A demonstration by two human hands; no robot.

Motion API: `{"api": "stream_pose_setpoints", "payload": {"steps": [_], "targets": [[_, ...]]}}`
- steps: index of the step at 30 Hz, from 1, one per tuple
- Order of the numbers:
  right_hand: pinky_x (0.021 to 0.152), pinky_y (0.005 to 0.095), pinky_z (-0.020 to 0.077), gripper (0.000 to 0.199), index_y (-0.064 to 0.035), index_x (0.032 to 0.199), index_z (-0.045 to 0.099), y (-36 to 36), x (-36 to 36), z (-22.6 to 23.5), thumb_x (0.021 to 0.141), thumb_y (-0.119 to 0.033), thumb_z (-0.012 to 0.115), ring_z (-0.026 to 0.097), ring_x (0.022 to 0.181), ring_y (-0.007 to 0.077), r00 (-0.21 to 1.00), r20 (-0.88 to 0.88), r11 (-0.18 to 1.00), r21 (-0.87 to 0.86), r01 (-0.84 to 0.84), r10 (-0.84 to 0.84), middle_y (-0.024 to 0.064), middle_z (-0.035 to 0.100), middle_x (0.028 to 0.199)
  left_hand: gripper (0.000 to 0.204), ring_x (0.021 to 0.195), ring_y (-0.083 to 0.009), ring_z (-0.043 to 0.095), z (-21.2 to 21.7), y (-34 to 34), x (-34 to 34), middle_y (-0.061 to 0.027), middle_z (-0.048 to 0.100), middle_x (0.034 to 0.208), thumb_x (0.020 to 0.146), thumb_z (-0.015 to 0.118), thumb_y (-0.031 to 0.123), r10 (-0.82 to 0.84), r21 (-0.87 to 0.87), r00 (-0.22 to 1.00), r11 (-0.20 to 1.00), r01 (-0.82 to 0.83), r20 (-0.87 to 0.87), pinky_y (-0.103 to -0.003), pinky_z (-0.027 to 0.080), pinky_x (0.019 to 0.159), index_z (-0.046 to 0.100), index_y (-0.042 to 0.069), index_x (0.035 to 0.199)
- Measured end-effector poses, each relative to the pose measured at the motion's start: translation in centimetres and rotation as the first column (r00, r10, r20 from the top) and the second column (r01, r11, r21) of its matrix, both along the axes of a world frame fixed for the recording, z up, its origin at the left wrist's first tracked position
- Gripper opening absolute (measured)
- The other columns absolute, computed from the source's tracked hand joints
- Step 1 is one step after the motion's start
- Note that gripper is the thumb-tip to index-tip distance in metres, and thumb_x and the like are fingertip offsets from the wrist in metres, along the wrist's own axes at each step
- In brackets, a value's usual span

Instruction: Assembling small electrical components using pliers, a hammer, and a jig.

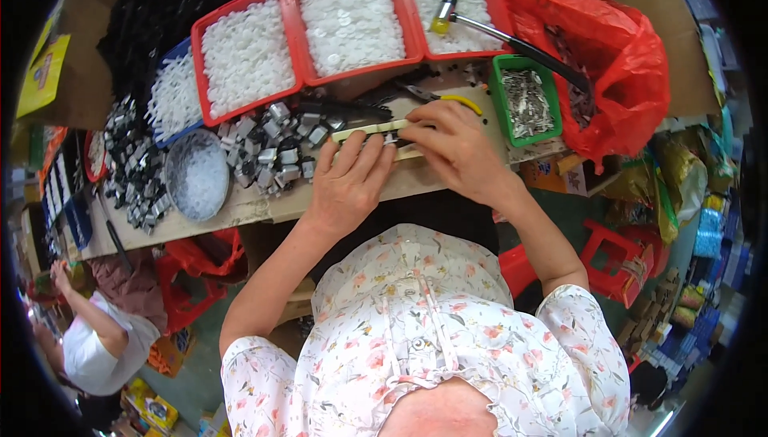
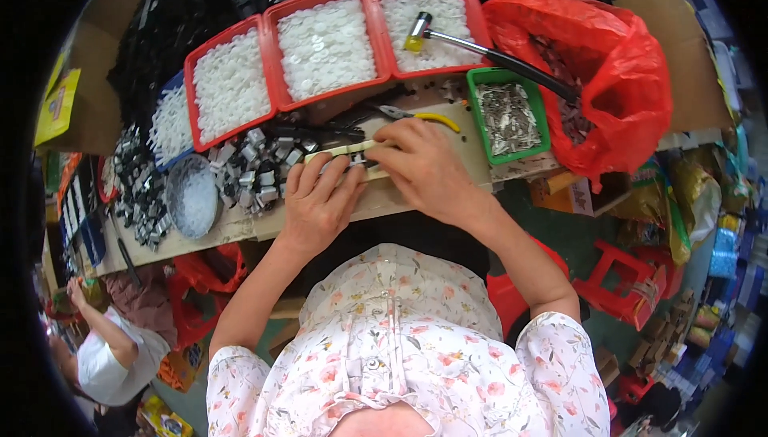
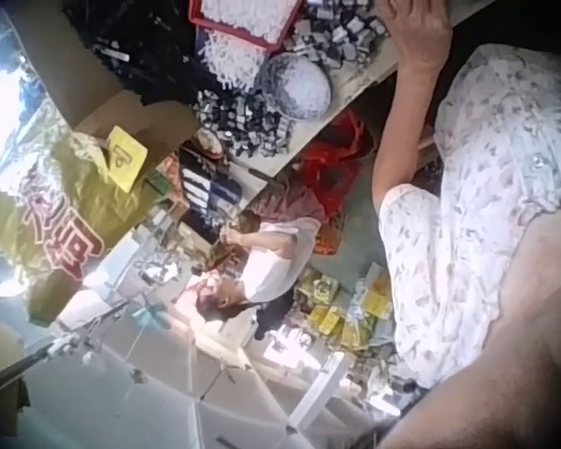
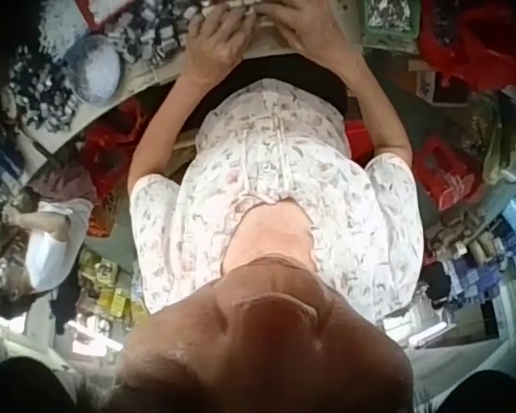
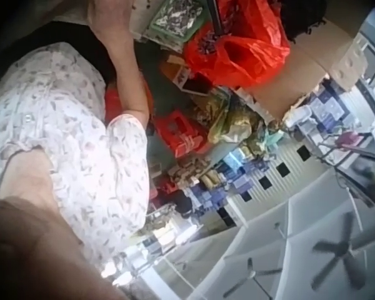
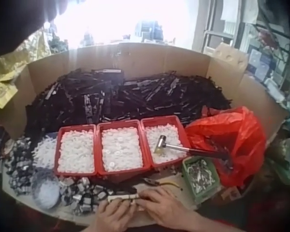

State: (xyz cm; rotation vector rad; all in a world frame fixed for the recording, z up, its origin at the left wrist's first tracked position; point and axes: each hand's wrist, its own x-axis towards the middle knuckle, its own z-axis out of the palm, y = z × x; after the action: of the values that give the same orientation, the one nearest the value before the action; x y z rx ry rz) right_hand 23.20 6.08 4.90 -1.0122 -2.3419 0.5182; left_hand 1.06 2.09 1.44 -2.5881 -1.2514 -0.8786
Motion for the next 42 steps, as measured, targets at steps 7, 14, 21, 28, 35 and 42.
{"api": "stream_pose_setpoints", "payload": {"steps": [7, 14, 21, 28, 35, 42], "targets": [[0.078, 0.0293, 0.0497, 0.013, 0.0030, 0.101, 0.069, 1.3, 12.1, 3.0, 0.090, 0.001, 0.063, 0.065, 0.086, 0.0202, 0.825, -0.075, 0.820, 0.090, 0.565, -0.560, 0.0121, 0.067, 0.095, 0.032, 0.113, -0.0265, 0.056, -0.3, -0.2, 0.0, -0.0069, 0.062, 0.116, 0.080, 0.076, 0.016, 0.010, -0.063, 0.997, 0.998, -0.006, 0.071, -0.042, 0.041, 0.094, 0.068, 0.007, 0.109], [0.069, 0.0461, 0.0514, 0.030, -0.0052, 0.123, 0.062, 3.7, 23.3, -2.5, 0.094, -0.016, 0.061, 0.066, 0.082, 0.0450, 0.712, 0.201, 0.737, 0.268, 0.621, -0.673, 0.0270, 0.067, 0.090, 0.031, 0.112, -0.0288, 0.056, 0.4, 0.1, -0.2, -0.0089, 0.061, 0.115, 0.079, 0.077, 0.015, 0.006, -0.097, 0.998, 0.995, 0.000, 0.060, -0.043, 0.042, 0.093, 0.068, 0.007, 0.108], [0.062, 0.0490, 0.0478, 0.048, -0.0081, 0.127, 0.051, 6.7, 32.9, -11.0, 0.099, -0.046, 0.055, 0.065, 0.075, 0.0432, 0.635, 0.160, 0.655, 0.169, 0.737, -0.756, 0.0250, 0.065, 0.088, 0.032, 0.115, -0.0322, 0.055, 1.2, -0.2, -0.6, -0.0117, 0.061, 0.117, 0.077, 0.075, 0.012, -0.025, -0.119, 0.992, 0.992, 0.040, 0.127, -0.045, 0.042, 0.092, 0.068, 0.004, 0.108], [0.065, 0.0424, 0.0459, 0.054, -0.0105, 0.150, 0.036, 10.1, 38.6, -12.1, 0.108, -0.044, 0.038, 0.058, 0.075, 0.0304, 0.690, 0.429, 0.730, -0.095, 0.676, -0.583, 0.0165, 0.058, 0.096, 0.024, 0.112, -0.0334, 0.055, 4.2, -0.4, -5.6, -0.0117, 0.062, 0.112, 0.075, 0.075, 0.010, 0.146, -0.076, 0.967, 0.988, -0.133, 0.208, -0.045, 0.044, 0.089, 0.070, 0.005, 0.097], [0.052, 0.0299, 0.0374, 0.046, -0.0112, 0.145, 0.048, 9.6, 51.2, -16.8, 0.109, -0.038, 0.037, 0.044, 0.059, 0.0132, 0.665, 0.432, 0.625, -0.254, 0.738, -0.609, -0.0045, 0.052, 0.081, 0.019, 0.096, -0.0336, 0.056, 6.5, 4.2, -15.9, -0.0117, 0.064, 0.095, 0.076, 0.074, 0.007, 0.407, -0.004, 0.886, 0.909, -0.417, 0.220, -0.044, 0.046, 0.083, 0.072, 0.004, 0.095], [0.073, 0.0252, 0.0482, 0.037, -0.0033, 0.133, 0.056, 7.7, 39.6, -9.3, 0.107, -0.028, 0.048, 0.060, 0.084, 0.0147, 0.839, -0.092, 0.584, -0.758, 0.290, -0.536, 0.0058, 0.062, 0.103, 0.017, 0.088, -0.0337, 0.056, 5.2, 7.8, -20.3, -0.0147, 0.066, 0.082, 0.072, 0.079, 0.021, 0.672, -0.159, 0.740, 0.734, -0.660, 0.033, -0.044, 0.048, 0.077, 0.075, 0.004, 0.075]]}}
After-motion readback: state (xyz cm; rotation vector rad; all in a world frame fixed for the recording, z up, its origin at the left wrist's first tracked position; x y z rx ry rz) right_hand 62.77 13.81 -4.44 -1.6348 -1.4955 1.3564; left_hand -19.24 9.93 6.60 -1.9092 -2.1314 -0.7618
